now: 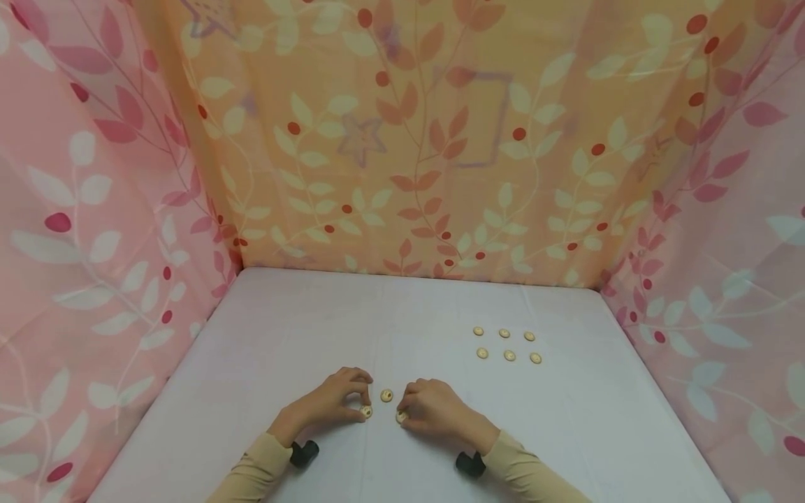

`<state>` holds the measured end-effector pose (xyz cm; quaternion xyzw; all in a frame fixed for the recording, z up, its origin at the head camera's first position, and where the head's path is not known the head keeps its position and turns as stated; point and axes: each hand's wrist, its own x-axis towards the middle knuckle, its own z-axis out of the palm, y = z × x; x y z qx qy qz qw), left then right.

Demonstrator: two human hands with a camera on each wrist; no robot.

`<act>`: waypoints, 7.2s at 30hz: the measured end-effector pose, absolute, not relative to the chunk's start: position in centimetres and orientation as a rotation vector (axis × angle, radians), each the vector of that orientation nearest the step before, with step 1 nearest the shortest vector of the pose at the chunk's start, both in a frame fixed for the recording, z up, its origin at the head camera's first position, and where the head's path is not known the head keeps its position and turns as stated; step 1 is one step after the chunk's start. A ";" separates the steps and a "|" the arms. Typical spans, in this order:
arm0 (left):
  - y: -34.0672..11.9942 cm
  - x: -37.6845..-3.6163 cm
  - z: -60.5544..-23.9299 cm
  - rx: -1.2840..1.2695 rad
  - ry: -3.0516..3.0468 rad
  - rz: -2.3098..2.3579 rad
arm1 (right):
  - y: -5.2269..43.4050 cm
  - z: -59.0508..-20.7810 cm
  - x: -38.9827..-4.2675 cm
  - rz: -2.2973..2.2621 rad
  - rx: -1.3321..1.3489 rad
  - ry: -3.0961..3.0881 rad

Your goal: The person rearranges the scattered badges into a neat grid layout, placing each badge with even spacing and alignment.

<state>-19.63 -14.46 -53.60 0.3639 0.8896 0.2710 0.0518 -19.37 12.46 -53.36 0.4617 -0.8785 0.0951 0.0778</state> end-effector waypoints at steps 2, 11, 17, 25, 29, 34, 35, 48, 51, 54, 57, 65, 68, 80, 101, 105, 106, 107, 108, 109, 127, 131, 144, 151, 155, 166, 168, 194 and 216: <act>-14.5 -19.7 -53.6 1.104 2.706 0.827 | 12.9 -53.4 -19.5 0.303 1.362 -2.638; -14.5 -19.7 -53.8 1.079 2.697 0.835 | 14.7 -53.4 -20.0 0.361 1.282 -2.687; -14.6 -19.9 -54.0 1.088 2.690 0.845 | 16.0 -53.3 -20.2 0.364 1.224 -2.704; -14.6 -19.7 -53.8 1.094 2.696 0.843 | 17.9 -53.1 -20.3 0.401 1.108 -2.747; -14.5 -19.6 -53.7 1.098 2.696 0.842 | 18.9 -52.8 -20.3 0.413 1.057 -2.748; -14.5 -19.6 -53.9 1.103 2.704 0.839 | 20.1 -52.7 -20.6 0.414 1.025 -2.721; -14.5 -19.6 -53.9 1.100 2.705 0.841 | 20.4 -52.6 -20.7 0.415 1.020 -2.719; -14.5 -19.8 -54.1 1.091 2.700 0.862 | 23.7 -52.9 -21.6 0.399 0.838 -2.761; -14.5 -19.8 -54.2 1.072 2.696 0.854 | 24.5 -53.0 -21.8 0.372 0.800 -2.775; -14.5 -19.8 -54.1 1.054 2.695 0.841 | 25.1 -53.0 -22.0 0.361 0.773 -2.781; -14.5 -19.8 -54.0 1.048 2.694 0.843 | 25.5 -52.8 -22.0 0.387 0.770 -2.771; -14.4 -19.8 -54.0 1.052 2.701 0.836 | 26.5 -52.9 -22.2 0.359 0.776 -2.732; -14.4 -19.8 -54.1 1.049 2.698 0.837 | 26.9 -53.1 -22.3 0.337 0.770 -2.738; -14.5 -19.9 -54.1 1.037 2.689 0.839 | 27.5 -53.2 -22.5 0.328 0.737 -2.803; -14.4 -19.6 -54.0 1.054 2.698 0.851 | 24.9 -52.2 -22.6 0.430 0.787 -2.751; -14.4 -19.6 -54.0 1.069 2.704 0.855 | 23.7 -52.3 -22.9 0.464 0.852 -2.725; -14.4 -19.6 -54.0 1.061 2.701 0.860 | 23.4 -52.3 -23.0 0.474 0.866 -2.722; -14.4 -19.6 -54.0 1.062 2.701 0.856 | 23.1 -52.4 -23.0 0.486 0.886 -2.713; -14.4 -19.6 -54.0 1.060 2.700 0.853 | 22.8 -52.5 -23.1 0.499 0.901 -2.708; -14.4 -19.6 -54.0 1.053 2.697 0.850 | 22.4 -52.5 -23.1 0.501 0.914 -2.703; -14.4 -19.5 -53.8 1.033 2.683 0.844 | 16.9 -52.4 -22.5 0.497 1.099 -2.709; -14.4 -19.4 -53.7 1.037 2.685 0.843 | 15.9 -52.2 -22.3 0.520 1.138 -2.719; -14.3 -19.3 -53.4 1.021 2.676 0.848 | 13.3 -52.5 -22.3 0.510 1.206 -2.703; -14.4 -19.4 -53.6 1.036 2.676 0.859 | 11.9 -52.6 -22.3 0.480 1.244 -2.721; -14.4 -19.4 -53.7 1.040 2.675 0.862 | 11.2 -52.7 -22.3 0.459 1.268 -2.736; -14.6 -19.4 -53.7 1.056 2.647 0.910 | 9.9 -53.7 -22.5 0.404 1.295 -2.752; -14.6 -19.4 -53.7 1.063 2.650 0.909 | 9.9 -53.7 -22.5 0.402 1.297 -2.745; -14.6 -19.4 -53.8 1.070 2.675 0.881 | 9.6 -53.6 -22.3 0.438 1.276 -2.744; -14.6 -19.5 -53.6 1.109 2.714 0.831 | 13.9 -52.9 -23.3 0.519 1.063 -2.809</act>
